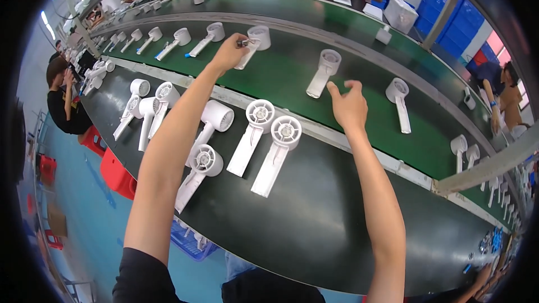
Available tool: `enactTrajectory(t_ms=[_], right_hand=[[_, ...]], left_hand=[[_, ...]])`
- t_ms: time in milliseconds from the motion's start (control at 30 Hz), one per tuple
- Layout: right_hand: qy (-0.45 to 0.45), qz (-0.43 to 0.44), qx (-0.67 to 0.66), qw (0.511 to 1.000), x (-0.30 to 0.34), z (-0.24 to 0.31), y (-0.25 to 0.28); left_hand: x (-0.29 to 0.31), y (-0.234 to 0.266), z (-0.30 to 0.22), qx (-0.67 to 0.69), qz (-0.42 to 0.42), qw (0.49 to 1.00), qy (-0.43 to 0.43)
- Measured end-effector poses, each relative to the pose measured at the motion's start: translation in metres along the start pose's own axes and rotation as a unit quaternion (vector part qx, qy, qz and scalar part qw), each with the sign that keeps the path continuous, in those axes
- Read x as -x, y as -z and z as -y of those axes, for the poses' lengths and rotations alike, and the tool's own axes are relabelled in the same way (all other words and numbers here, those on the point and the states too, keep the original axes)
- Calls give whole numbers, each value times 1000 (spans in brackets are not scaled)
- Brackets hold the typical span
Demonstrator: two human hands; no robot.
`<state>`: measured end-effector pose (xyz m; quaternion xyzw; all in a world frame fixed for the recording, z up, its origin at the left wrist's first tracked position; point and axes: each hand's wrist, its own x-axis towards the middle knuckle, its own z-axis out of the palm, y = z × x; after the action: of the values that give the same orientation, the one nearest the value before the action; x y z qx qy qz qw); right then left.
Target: The person assembles portable fans by connecting wires, inserting circuit boards and batteries into the fan handles, and placing the assembled fan housings onto the conveyor belt.
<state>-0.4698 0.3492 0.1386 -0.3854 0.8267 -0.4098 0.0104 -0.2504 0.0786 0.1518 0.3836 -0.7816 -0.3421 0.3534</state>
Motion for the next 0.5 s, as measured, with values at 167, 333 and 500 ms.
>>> enactTrajectory(t_ms=[167,333,500], right_hand=[[-112,170,-80,976,-18,0,-32],[-78,179,-171,966,-21,-15,-35],[-50,181,-204,961,45,9,27]], left_hand=[[-11,12,41,-149,49,988,-6],[5,-9,4,-316,-37,946,54],[73,9,-77,-214,-19,967,-134]])
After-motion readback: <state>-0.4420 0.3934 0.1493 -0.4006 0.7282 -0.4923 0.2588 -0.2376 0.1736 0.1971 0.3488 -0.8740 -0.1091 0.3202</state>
